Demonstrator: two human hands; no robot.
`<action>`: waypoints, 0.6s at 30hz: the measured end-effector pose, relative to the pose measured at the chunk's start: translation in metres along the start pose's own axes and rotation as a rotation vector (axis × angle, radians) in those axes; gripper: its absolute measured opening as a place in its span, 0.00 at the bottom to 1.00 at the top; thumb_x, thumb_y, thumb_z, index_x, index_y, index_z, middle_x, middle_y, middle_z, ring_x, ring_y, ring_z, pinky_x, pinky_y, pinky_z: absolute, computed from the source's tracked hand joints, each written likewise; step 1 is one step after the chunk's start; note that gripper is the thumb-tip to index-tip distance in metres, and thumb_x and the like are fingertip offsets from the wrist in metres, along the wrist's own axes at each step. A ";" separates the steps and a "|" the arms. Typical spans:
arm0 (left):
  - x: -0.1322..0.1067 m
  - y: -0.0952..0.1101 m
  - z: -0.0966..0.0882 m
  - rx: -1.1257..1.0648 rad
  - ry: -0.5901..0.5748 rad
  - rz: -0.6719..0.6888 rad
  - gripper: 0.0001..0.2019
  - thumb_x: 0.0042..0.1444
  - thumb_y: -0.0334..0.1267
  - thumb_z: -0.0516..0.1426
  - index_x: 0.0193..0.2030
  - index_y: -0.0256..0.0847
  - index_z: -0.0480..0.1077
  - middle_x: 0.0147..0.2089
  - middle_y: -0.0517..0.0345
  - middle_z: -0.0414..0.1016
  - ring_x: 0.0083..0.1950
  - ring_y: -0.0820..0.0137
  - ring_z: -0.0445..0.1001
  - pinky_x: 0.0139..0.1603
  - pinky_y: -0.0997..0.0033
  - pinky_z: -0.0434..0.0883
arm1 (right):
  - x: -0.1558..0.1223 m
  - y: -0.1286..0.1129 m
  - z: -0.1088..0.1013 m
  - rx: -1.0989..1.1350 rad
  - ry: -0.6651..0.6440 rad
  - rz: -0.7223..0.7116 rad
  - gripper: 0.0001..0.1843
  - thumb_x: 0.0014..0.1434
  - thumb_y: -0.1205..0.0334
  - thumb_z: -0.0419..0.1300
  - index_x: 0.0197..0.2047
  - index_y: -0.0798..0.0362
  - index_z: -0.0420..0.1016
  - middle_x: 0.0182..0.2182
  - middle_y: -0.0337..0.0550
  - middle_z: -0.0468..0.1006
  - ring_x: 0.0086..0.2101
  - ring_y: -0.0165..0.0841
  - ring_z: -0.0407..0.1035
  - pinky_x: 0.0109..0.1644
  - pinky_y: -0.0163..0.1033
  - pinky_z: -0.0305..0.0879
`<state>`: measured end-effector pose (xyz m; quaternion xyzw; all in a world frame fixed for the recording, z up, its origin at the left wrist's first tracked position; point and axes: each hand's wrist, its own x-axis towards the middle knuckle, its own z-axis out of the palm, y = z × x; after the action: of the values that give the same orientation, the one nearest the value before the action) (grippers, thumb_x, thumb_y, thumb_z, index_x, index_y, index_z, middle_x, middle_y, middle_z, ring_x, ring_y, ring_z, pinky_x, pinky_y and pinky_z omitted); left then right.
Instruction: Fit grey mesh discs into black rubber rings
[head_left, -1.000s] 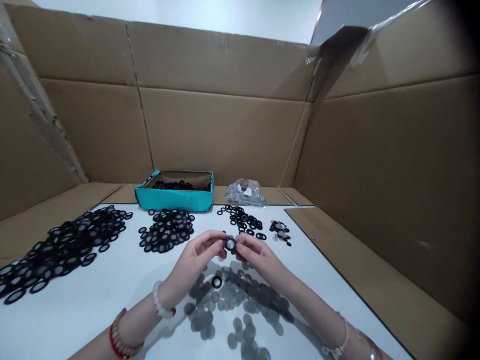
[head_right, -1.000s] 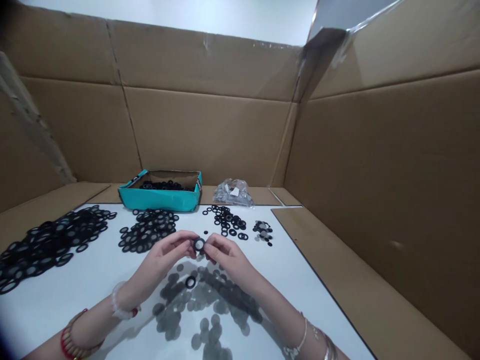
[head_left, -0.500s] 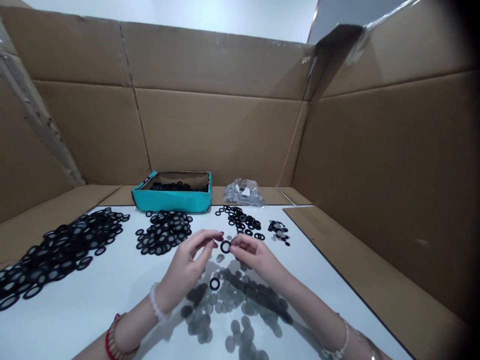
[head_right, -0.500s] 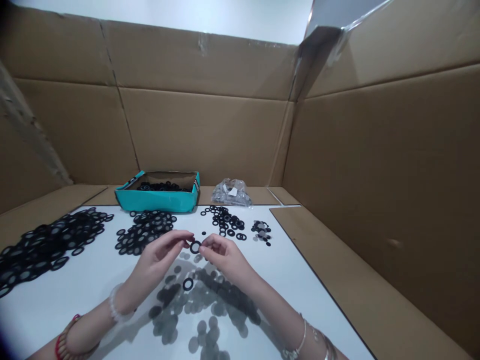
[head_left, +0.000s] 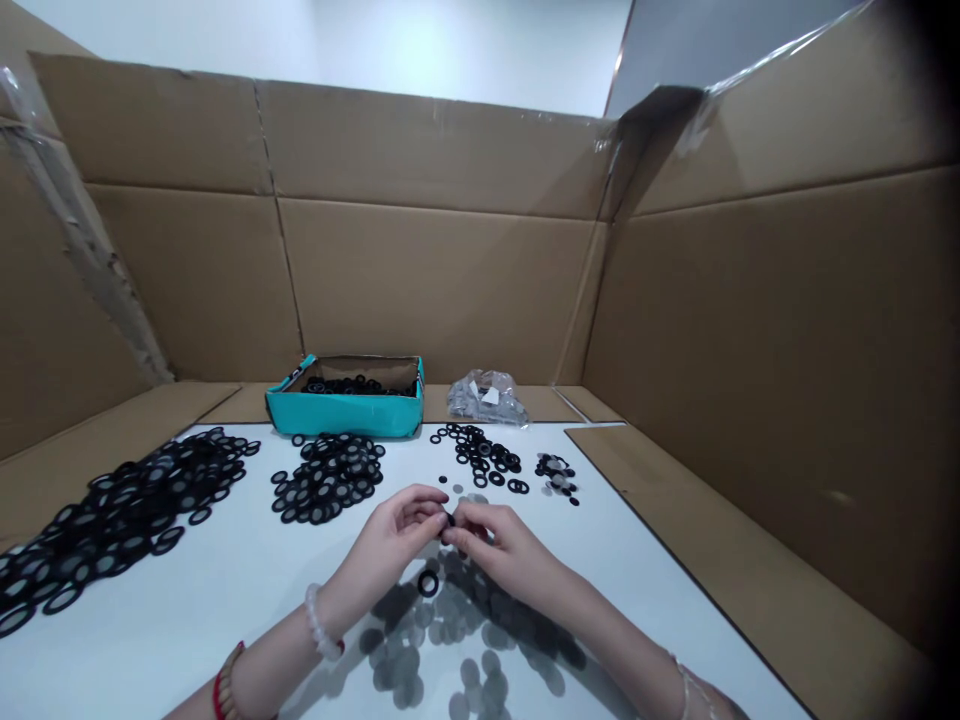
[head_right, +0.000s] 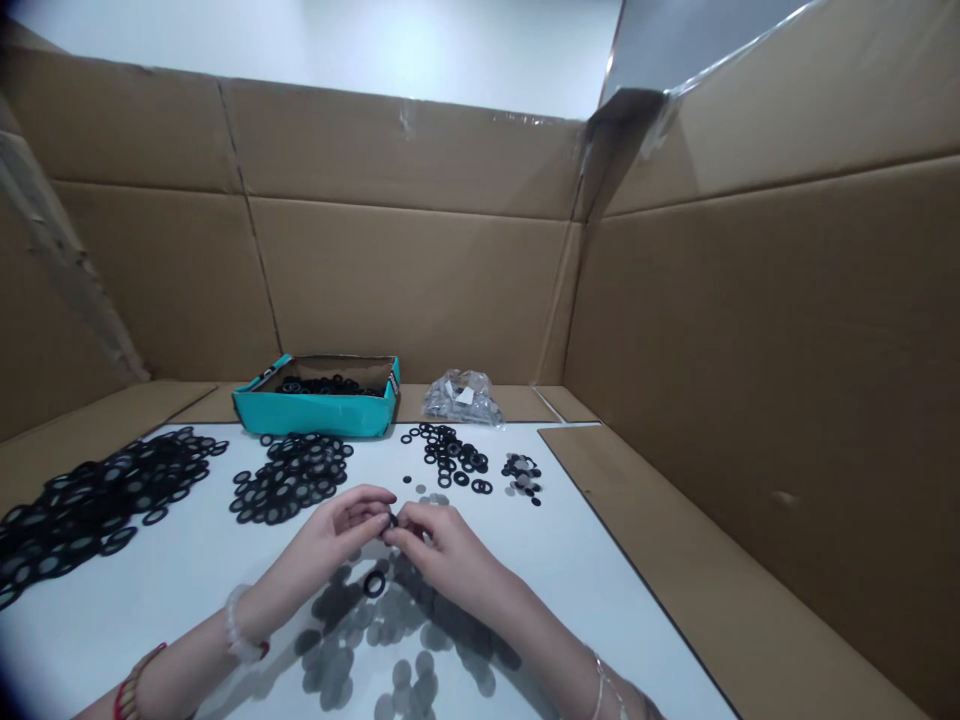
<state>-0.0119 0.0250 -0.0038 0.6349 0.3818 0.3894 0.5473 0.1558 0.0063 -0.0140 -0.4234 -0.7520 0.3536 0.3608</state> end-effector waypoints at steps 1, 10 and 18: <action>0.000 0.000 0.000 0.000 -0.011 0.005 0.11 0.50 0.38 0.57 0.39 0.36 0.70 0.36 0.53 0.73 0.40 0.66 0.71 0.42 0.69 0.69 | 0.001 0.001 0.000 0.011 -0.001 -0.001 0.15 0.59 0.59 0.52 0.23 0.54 0.58 0.21 0.34 0.61 0.25 0.27 0.55 0.29 0.31 0.50; -0.004 0.015 0.002 -0.020 0.078 -0.012 0.05 0.45 0.34 0.59 0.30 0.36 0.73 0.32 0.55 0.76 0.37 0.67 0.71 0.40 0.70 0.68 | -0.002 -0.007 0.003 0.223 0.058 0.013 0.16 0.58 0.60 0.54 0.20 0.55 0.58 0.20 0.34 0.58 0.26 0.27 0.54 0.30 0.32 0.49; -0.001 0.014 -0.002 -0.014 0.054 0.008 0.10 0.49 0.40 0.58 0.34 0.36 0.75 0.36 0.52 0.76 0.40 0.64 0.72 0.43 0.69 0.68 | 0.002 0.005 0.004 0.234 0.060 -0.013 0.18 0.59 0.52 0.52 0.23 0.55 0.62 0.21 0.35 0.63 0.25 0.27 0.56 0.29 0.32 0.51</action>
<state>-0.0135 0.0229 0.0105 0.6219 0.3911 0.4114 0.5395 0.1531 0.0085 -0.0196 -0.3840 -0.6971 0.4237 0.4325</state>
